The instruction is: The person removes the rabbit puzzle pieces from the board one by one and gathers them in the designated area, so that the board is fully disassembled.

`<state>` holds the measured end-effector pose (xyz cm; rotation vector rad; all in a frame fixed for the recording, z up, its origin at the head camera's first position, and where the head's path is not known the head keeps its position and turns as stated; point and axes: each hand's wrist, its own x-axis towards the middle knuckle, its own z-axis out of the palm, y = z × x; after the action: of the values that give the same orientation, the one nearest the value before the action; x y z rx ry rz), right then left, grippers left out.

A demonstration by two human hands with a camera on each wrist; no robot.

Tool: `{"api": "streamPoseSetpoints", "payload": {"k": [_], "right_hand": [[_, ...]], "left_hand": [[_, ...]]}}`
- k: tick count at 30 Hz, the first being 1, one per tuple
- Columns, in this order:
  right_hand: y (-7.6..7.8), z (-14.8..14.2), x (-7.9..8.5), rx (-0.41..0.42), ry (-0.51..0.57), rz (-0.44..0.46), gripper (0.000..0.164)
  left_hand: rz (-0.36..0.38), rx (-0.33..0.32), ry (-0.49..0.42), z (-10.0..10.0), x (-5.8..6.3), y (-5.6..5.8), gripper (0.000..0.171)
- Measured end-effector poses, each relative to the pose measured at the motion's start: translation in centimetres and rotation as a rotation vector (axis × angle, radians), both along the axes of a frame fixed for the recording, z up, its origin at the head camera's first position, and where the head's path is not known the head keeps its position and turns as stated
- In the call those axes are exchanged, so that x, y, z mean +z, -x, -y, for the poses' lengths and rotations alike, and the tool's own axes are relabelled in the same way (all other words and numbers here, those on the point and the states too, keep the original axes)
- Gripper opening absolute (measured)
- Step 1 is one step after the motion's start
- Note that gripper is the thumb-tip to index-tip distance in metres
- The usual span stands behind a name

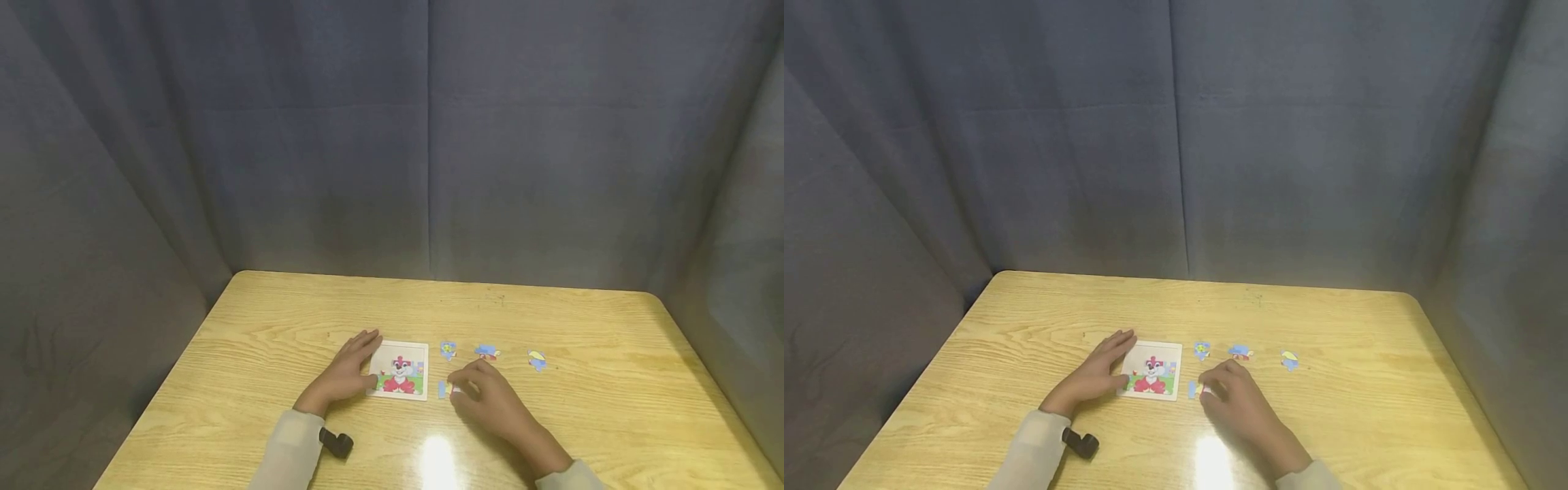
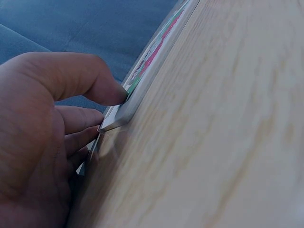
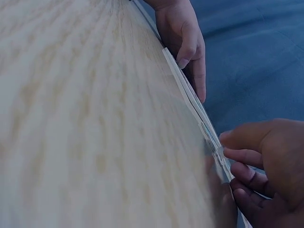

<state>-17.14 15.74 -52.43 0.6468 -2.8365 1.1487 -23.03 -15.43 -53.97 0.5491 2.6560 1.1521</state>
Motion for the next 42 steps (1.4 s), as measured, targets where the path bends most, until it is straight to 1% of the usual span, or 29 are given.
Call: {"api": "streamPoseSetpoints", "payload": {"k": [7, 11, 17, 20, 25, 30, 33, 35, 37, 39, 42], "right_hand": [[0.4, -0.2, 0.0, 0.012, 0.032, 0.013, 0.027], [0.7, -0.3, 0.2, 0.021, 0.026, 0.02, 0.029], [1.2, 0.1, 0.4, 0.055, 0.062, -0.008, 0.034], [1.3, 0.8, 0.6, 0.059, 0.084, -0.003, 0.035], [1.8, 2.6, 1.3, 0.054, 0.112, -0.018, 0.042], [2.6, 4.6, 1.8, 0.054, 0.143, -0.017, 0.059], [3.0, 5.9, 1.8, 0.081, 0.149, -0.018, 0.069], [3.1, 6.7, 1.7, 0.11, 0.146, -0.022, 0.072], [3.1, 7.5, 1.6, 0.137, 0.129, -0.024, 0.072], [3.0, 8.1, 1.3, 0.153, 0.109, -0.02, 0.068], [2.9, 8.8, 0.9, 0.152, 0.064, -0.022, 0.06]], "left_hand": [[0.001, -0.009, 0.014, 0.2, 0.1, 0.0, 0.084], [0.0, -0.006, 0.01, 0.1, -0.1, 0.0, 0.085], [-0.008, -0.01, -0.008, 0.3, -0.3, 0.0, 0.085], [-0.009, -0.02, 0.001, 0.3, -0.4, -0.1, 0.084], [-0.01, -0.03, 0.0, 0.2, -0.2, 0.0, 0.083], [-0.012, -0.018, -0.001, 0.2, 0.0, 0.1, 0.083], [-0.012, -0.018, 0.003, 0.1, 0.0, 0.1, 0.082], [-0.011, -0.02, 0.009, 0.1, 0.0, 0.1, 0.082], [-0.01, -0.024, 0.015, 0.2, 0.1, 0.1, 0.082], [-0.013, -0.03, 0.019, 0.2, 0.1, 0.1, 0.081], [-0.02, -0.039, 0.017, 0.2, 0.2, 0.0, 0.081]]}}
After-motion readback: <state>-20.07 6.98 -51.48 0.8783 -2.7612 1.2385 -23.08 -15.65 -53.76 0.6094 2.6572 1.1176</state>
